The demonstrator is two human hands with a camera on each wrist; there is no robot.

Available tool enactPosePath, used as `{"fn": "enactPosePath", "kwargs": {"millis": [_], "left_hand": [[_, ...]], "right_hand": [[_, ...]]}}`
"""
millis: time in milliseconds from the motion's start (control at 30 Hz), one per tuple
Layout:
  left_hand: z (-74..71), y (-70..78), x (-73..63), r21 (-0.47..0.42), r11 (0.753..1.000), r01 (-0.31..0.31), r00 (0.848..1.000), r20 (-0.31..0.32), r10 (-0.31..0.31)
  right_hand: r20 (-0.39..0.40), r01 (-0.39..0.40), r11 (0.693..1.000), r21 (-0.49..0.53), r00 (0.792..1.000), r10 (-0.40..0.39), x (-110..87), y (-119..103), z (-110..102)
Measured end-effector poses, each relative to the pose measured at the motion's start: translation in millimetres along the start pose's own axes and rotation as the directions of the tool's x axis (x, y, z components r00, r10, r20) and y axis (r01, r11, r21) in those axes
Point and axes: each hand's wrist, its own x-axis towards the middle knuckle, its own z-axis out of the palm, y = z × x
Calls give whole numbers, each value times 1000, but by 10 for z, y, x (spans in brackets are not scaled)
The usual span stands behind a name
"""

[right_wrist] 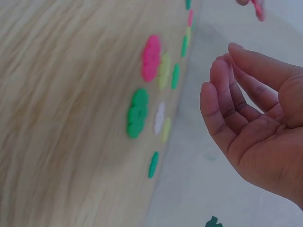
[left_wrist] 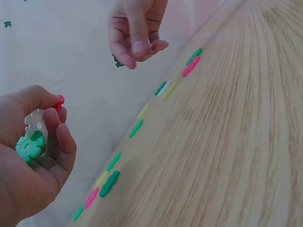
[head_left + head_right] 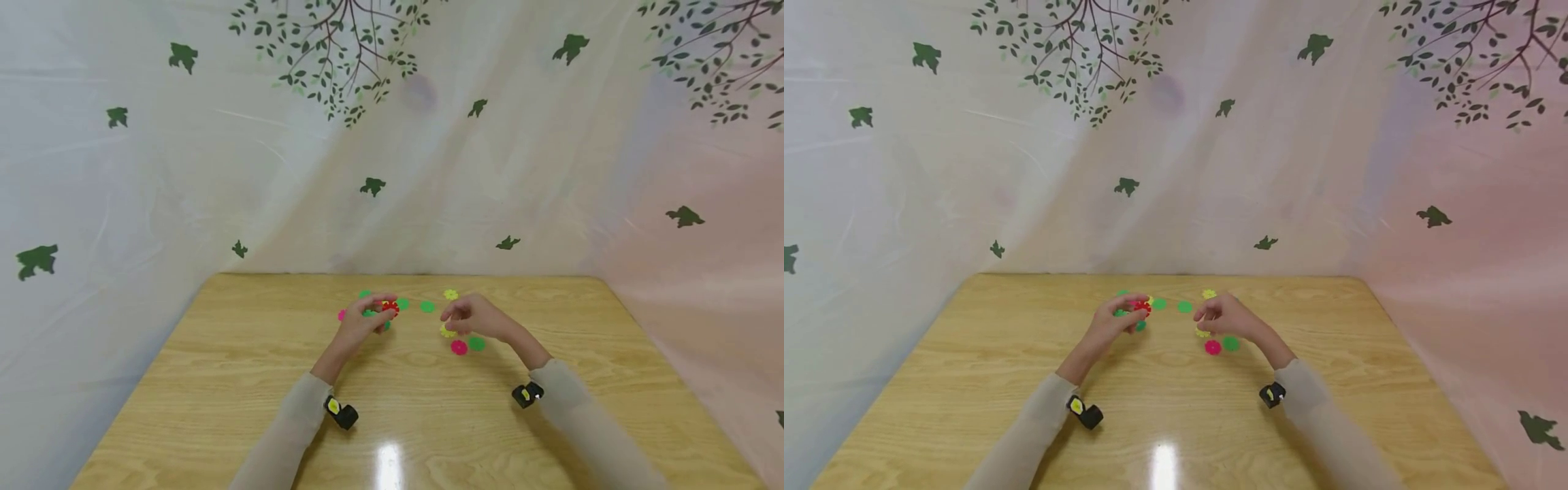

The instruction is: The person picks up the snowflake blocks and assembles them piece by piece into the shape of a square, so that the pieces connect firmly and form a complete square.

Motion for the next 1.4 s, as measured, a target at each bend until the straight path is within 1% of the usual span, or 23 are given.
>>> {"fn": "enactPosePath", "kwargs": {"millis": [67, 167, 267, 300, 400, 567, 633, 800, 967, 1200, 1400], "left_hand": [[-3, 3, -6, -2, 1000, -2, 1000, 1, 2], [-2, 8, -12, -4, 1000, -8, 1000, -5, 8], [2, 20, -20, -4, 1000, -6, 1000, -19, 6], [2, 21, -20, -5, 1000, -2, 1000, -25, 2], [-2, 28, -25, -11, 1000, 12, 999, -42, -13], [-21, 19, -29, -12, 1000, 15, 999, -40, -16], [-28, 6, -26, -11, 1000, 12, 999, -34, -12], [-41, -13, -24, -10, 1000, 15, 1000, -27, -15], [-44, -17, -27, -1, 1000, 20, 1000, -22, -20], [-41, -21, -21, -4, 1000, 31, 999, -43, -31], [-34, -48, -1, -16, 999, 40, 997, -63, -41]], "right_hand": [[18, 7, 999, -44, 1000, -6, -44, 42, -6], [48, 38, 994, -106, 998, -33, -97, 98, -15], [86, 66, 990, -126, 995, -56, -135, 156, -28], [99, 87, 987, -135, 992, -74, -146, 175, -30], [127, 102, 985, -142, 988, -84, -168, 229, -33], [119, 43, 985, -165, 993, -23, -185, 272, -5], [113, 35, 984, -172, 993, -16, -185, 290, 11], [105, 48, 978, -201, 994, -27, -175, 340, 46], [100, 36, 980, -194, 995, -17, -162, 325, 57], [81, 14, 994, -112, 997, -5, -115, 292, 73], [45, 63, 996, -67, 997, -60, -10, 205, 93]]}}
